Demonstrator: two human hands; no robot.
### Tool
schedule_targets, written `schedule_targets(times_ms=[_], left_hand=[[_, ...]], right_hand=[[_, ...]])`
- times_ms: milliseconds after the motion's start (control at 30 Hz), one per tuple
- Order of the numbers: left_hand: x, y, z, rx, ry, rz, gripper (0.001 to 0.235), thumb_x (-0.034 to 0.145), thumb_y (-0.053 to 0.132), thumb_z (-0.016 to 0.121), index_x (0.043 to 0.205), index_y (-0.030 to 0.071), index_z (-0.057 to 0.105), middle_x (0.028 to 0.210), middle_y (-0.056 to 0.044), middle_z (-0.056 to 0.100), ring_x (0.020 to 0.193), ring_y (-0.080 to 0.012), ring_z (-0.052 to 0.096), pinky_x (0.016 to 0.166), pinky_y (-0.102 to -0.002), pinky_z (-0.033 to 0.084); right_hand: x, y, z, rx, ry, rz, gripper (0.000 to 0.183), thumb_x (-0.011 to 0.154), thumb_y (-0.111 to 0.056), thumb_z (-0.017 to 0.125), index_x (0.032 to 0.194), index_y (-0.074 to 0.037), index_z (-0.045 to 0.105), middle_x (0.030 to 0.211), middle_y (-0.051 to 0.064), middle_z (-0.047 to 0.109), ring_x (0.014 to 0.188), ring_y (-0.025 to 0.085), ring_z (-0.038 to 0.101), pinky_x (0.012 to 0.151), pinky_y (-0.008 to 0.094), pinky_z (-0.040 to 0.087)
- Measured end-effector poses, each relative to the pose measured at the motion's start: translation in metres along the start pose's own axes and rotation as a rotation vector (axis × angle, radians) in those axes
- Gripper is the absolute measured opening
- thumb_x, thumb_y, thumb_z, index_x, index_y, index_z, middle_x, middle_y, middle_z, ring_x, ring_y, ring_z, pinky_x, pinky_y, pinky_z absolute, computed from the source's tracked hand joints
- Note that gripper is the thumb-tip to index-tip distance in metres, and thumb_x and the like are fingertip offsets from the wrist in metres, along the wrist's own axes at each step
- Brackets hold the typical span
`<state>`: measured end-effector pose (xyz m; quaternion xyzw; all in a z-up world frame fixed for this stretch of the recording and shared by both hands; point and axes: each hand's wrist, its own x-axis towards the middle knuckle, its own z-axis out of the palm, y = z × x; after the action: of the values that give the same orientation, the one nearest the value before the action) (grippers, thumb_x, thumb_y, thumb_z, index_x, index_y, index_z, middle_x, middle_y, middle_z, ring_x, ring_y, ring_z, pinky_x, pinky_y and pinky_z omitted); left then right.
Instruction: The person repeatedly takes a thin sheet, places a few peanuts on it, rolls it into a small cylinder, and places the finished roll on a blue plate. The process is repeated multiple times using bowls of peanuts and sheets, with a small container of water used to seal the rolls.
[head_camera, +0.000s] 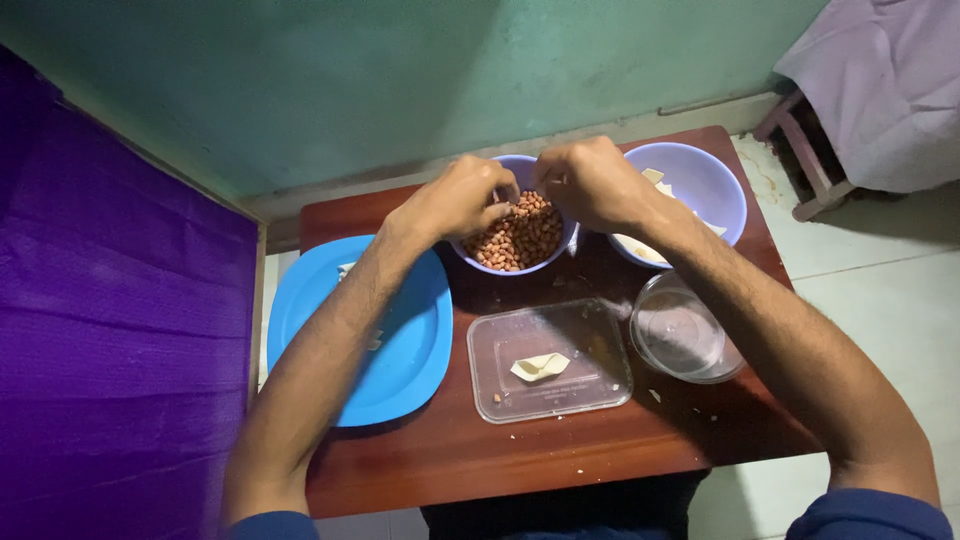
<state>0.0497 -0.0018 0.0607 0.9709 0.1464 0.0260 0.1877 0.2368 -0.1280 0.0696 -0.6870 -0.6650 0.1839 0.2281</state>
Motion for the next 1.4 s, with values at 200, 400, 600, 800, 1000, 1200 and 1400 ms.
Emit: schedule_targets(times_ms=[200, 400, 600, 800, 1000, 1200, 1400], left_hand=[[-0.011, 0.006, 0.006, 0.015, -0.137, -0.060, 0.015, 0.084, 0.020, 0.079, 0.098, 0.014, 0.076, 0.097, -0.011, 0.076, 0.097, -0.0367, 0.073, 0.089, -0.049, 0.058], [-0.028, 0.014, -0.025, -0.074, 0.230, 0.115, 0.005, 0.088, 0.014, 0.077, 0.090, 0.014, 0.072, 0.085, -0.009, 0.071, 0.085, -0.0317, 0.073, 0.079, -0.044, 0.057], [-0.090, 0.062, -0.039, -0.012, 0.486, 0.252, 0.012, 0.091, 0.015, 0.077, 0.102, 0.014, 0.072, 0.089, -0.007, 0.068, 0.087, -0.0301, 0.066, 0.079, -0.042, 0.055], [-0.160, 0.129, 0.024, 0.065, 0.524, 0.253, 0.008, 0.093, 0.022, 0.074, 0.097, 0.015, 0.073, 0.093, -0.003, 0.069, 0.090, -0.0230, 0.064, 0.076, -0.036, 0.053], [-0.190, 0.154, 0.084, 0.064, 0.499, 0.180, 0.013, 0.096, 0.023, 0.068, 0.102, 0.012, 0.072, 0.098, -0.004, 0.069, 0.093, -0.0252, 0.064, 0.072, -0.035, 0.050], [-0.182, 0.145, 0.119, 0.109, 0.572, 0.082, 0.011, 0.097, 0.022, 0.067, 0.103, 0.014, 0.073, 0.094, -0.001, 0.069, 0.089, -0.0228, 0.062, 0.071, -0.034, 0.047], [-0.174, 0.140, 0.129, -0.007, 0.560, 0.049, 0.006, 0.091, 0.019, 0.073, 0.094, 0.013, 0.074, 0.085, -0.004, 0.067, 0.083, -0.0259, 0.061, 0.072, -0.037, 0.049]], right_hand=[[-0.010, -0.018, -0.003, -0.013, -0.038, 0.002, 0.018, 0.089, -0.012, 0.066, 0.101, -0.016, 0.079, 0.093, 0.013, 0.079, 0.097, 0.040, 0.073, 0.084, 0.053, 0.058], [-0.030, -0.035, -0.015, 0.052, -0.007, -0.054, 0.014, 0.091, -0.009, 0.069, 0.101, -0.010, 0.079, 0.093, 0.019, 0.078, 0.094, 0.043, 0.073, 0.079, 0.054, 0.059], [-0.070, -0.050, -0.024, 0.141, 0.138, -0.118, 0.014, 0.091, -0.010, 0.074, 0.103, -0.012, 0.079, 0.090, 0.016, 0.078, 0.086, 0.040, 0.074, 0.070, 0.050, 0.058], [-0.125, -0.061, -0.022, 0.165, 0.226, -0.242, 0.015, 0.087, -0.008, 0.077, 0.099, -0.017, 0.080, 0.089, 0.010, 0.078, 0.081, 0.032, 0.075, 0.069, 0.044, 0.059], [-0.186, -0.070, 0.008, 0.170, 0.230, -0.224, 0.012, 0.089, -0.011, 0.073, 0.097, -0.019, 0.079, 0.083, 0.007, 0.076, 0.082, 0.031, 0.074, 0.067, 0.043, 0.058], [-0.205, -0.049, 0.069, 0.125, 0.143, -0.183, 0.017, 0.095, -0.009, 0.065, 0.105, -0.014, 0.077, 0.090, 0.009, 0.076, 0.089, 0.031, 0.075, 0.077, 0.040, 0.060], [-0.202, -0.027, 0.110, 0.156, 0.111, -0.062, 0.015, 0.093, -0.013, 0.068, 0.105, -0.017, 0.076, 0.092, 0.008, 0.074, 0.091, 0.031, 0.074, 0.078, 0.041, 0.059]])
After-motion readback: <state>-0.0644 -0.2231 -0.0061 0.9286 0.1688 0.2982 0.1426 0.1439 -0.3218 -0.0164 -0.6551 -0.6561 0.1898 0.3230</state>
